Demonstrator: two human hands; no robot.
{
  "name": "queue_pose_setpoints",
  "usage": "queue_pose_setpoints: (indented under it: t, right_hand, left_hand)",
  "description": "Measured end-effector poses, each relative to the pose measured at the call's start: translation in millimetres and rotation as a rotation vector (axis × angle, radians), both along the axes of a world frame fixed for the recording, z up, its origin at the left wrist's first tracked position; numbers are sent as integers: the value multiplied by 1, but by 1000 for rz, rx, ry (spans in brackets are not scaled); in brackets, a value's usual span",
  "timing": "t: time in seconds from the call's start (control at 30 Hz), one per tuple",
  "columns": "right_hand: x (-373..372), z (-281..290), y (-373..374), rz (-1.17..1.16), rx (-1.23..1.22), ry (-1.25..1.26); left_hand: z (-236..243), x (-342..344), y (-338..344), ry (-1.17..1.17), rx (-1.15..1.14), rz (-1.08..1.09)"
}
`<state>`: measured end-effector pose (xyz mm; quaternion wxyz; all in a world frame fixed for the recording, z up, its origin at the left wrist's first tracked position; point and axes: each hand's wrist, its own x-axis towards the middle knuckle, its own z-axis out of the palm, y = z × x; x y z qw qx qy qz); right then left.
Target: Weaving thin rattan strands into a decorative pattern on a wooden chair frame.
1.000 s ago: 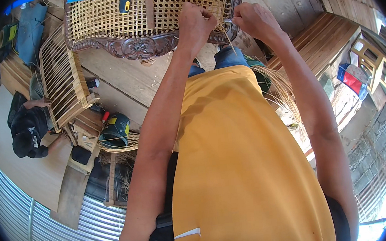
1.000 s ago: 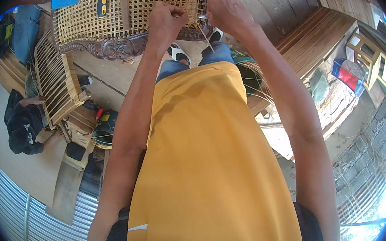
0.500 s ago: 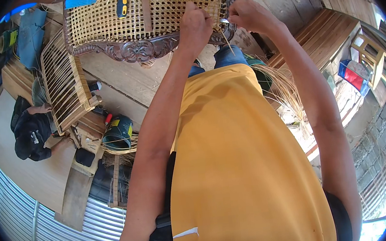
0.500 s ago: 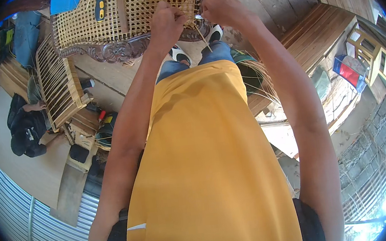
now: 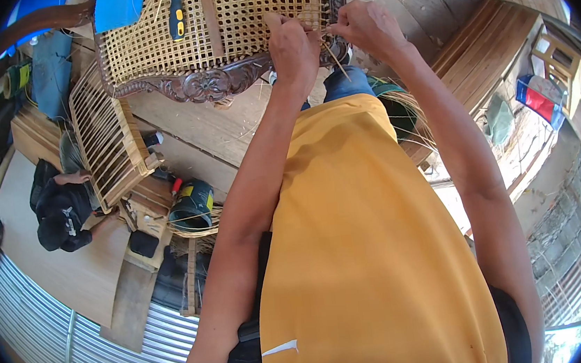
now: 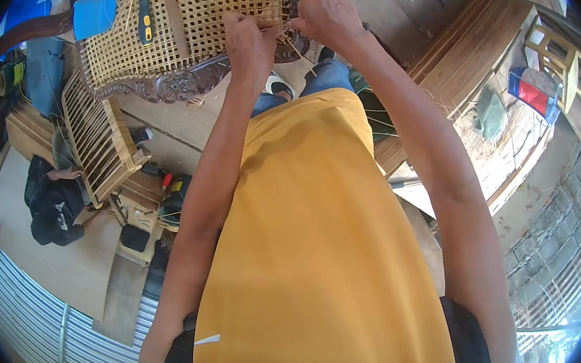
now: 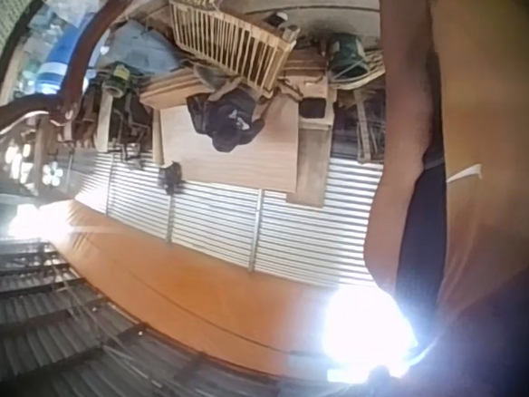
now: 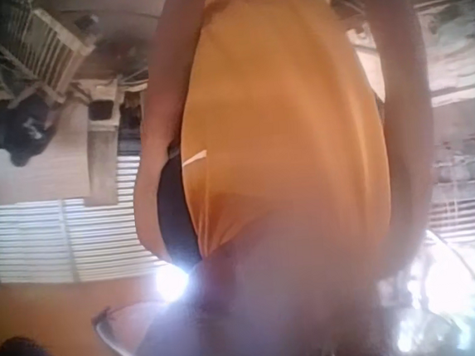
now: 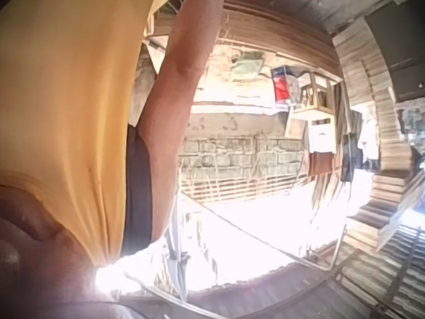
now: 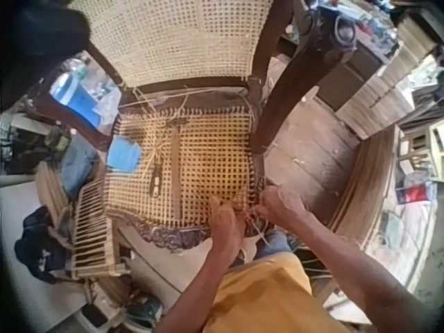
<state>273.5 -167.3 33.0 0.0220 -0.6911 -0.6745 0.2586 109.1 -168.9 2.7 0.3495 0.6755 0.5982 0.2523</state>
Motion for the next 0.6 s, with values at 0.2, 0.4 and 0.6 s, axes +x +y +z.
queue_pose_setpoints:
  t: [0.2,0.4,0.6]
  right_hand:
    - [-5,1,-2,76,151,-111]
    - [78,17,-18,-176,-40,116]
    - [23,-13,-32,-371,16,407]
  left_hand:
    - [1,2,-2,167,182,-66]
    - [-15,4,-14,43,196,5]
    - [-17,9,-15,-5,223,4]
